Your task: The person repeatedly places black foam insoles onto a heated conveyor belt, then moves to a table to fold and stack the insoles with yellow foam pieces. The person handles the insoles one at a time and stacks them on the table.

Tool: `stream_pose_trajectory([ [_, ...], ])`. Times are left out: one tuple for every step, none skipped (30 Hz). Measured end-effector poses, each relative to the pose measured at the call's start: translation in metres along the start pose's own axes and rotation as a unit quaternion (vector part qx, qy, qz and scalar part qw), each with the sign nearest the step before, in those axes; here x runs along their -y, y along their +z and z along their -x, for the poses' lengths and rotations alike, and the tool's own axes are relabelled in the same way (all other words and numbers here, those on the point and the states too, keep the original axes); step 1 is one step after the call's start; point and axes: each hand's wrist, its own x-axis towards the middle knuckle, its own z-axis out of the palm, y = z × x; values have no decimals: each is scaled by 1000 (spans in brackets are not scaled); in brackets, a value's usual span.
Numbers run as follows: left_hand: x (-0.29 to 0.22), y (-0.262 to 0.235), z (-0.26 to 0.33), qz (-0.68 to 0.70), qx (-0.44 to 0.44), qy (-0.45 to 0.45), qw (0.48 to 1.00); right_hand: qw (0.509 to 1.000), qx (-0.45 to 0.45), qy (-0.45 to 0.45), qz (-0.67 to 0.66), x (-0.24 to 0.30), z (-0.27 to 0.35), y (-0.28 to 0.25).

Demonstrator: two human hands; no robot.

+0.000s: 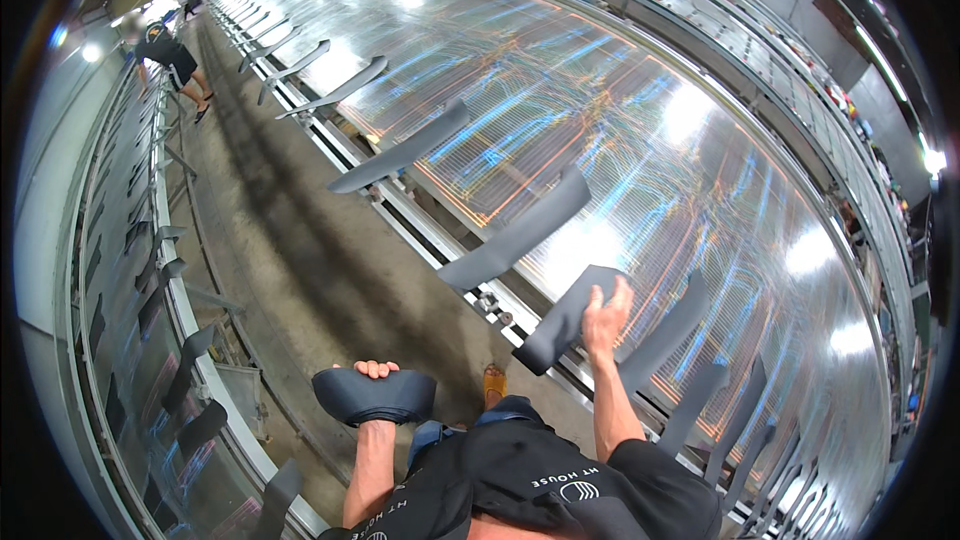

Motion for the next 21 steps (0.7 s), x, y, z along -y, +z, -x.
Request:
stream_pose_trajectory([
  [-3,1,-2,-4,-6,9,1000,995,72,-31,-59,35,3,-5],
  [-7,4,-6,-2,-14,8,1000,981,141,-61,-115,83,8,-17],
  [-8,8,-12,4,-17,6,1000,947,194,-151,-208,117,17,-22],
  [-7,9,-22,12,-19,-5,1000,876,289,-98,-373,166,22,-41],
  [-6,1,-34,20,40,-13,999,807,398,-128,-418,188,42,-39],
  [-6,-1,-41,38,60,-19,997,757,440,-204,-438,216,53,-42],
  [-4,-1,-50,56,82,-29,995,731,447,-249,-452,243,64,-40],
  [-9,-4,-59,47,109,-11,993,695,456,-298,-469,268,78,-38],
  [-12,-8,-69,39,136,5,990,716,460,-346,-396,280,104,-32],
  [-15,-9,-78,33,162,19,986,733,458,-390,-317,293,116,-28],
  [-22,-11,-87,32,165,18,986,734,441,-421,-299,300,119,-18],
  [-28,-13,-96,31,168,15,985,726,448,-423,-306,307,120,-8],
  [-35,-14,-104,31,170,10,985,718,457,-424,-311,314,120,2],
  [-43,-15,-112,31,172,5,985,710,465,-425,-315,323,119,10],
  [-52,-15,-121,30,174,-1,984,708,470,-427,-309,332,120,13],
  [-62,-12,-128,35,177,-20,983,706,474,-433,-298,343,116,16],
  [-71,-9,-137,40,179,-39,982,704,479,-439,-287,354,113,21],
  [-80,-4,-146,45,182,-58,981,702,483,-445,-276,364,111,26],
  [-89,3,-154,56,178,-72,980,719,467,-422,-294,374,110,31],
  [-97,5,-163,51,196,-90,975,735,451,-399,-312,383,109,36],
  [-104,6,-172,46,214,-108,970,750,433,-375,-329,392,108,41],
])
